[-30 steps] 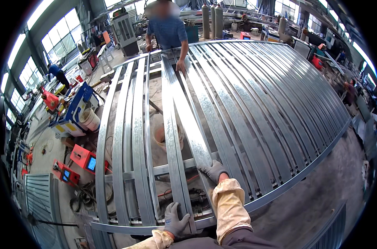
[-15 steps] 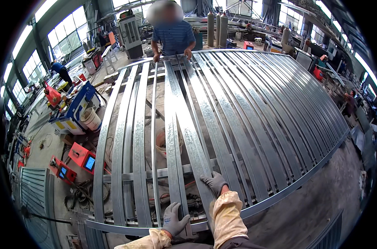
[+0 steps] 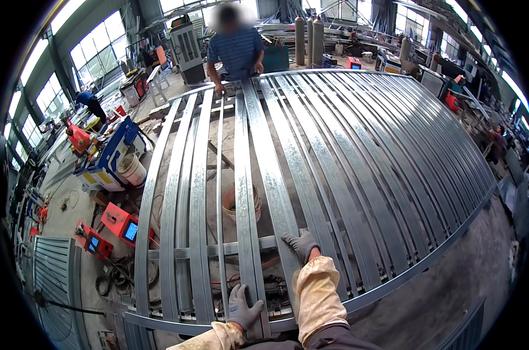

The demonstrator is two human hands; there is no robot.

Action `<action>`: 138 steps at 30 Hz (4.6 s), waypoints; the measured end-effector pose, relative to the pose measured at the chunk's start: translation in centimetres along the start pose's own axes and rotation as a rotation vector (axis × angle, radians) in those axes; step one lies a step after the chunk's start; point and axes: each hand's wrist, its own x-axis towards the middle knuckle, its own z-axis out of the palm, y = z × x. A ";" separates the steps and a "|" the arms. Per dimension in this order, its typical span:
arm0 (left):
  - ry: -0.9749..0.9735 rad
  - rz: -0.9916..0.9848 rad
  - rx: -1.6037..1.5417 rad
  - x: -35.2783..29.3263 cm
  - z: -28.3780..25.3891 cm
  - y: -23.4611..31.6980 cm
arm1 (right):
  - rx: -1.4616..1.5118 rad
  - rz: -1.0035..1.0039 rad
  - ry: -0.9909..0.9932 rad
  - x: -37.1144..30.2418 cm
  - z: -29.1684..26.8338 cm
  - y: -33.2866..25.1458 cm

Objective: The person places multiple metal bars into a large metal frame structure on the floor, aligning them with existing bars. They then use a tape measure to measure distances between bars and adjust positions as needed.

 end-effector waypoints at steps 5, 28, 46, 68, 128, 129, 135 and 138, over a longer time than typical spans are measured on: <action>-0.061 -0.049 -0.158 0.5 0.4 -0.2 | -0.053 -0.019 0.097 3.3 0.2 3.3; -0.119 -0.406 -0.696 5.6 5.5 -5.1 | -0.261 -0.026 0.110 3.2 1.9 1.7; -0.109 -0.410 -0.626 2.1 -4.2 -1.0 | -0.159 -0.021 0.150 4.7 2.3 4.2; -0.101 -0.412 -0.644 0.9 -7.2 0.7 | -0.055 -0.088 0.104 5.7 4.1 6.0; 0.227 -0.231 -0.548 0.6 -8.0 -3.9 | 0.270 -0.125 -0.086 18.2 20.8 2.7; 0.283 -0.249 -0.459 -1.4 -8.3 -5.2 | 0.240 -0.135 -0.083 16.3 21.5 1.8; 0.417 -0.101 -0.056 -6.4 -8.0 -10.5 | 0.321 -0.051 0.000 6.4 22.3 3.6; 0.379 0.034 0.204 -6.7 -7.6 -11.9 | -0.121 -0.022 0.133 4.8 23.2 2.6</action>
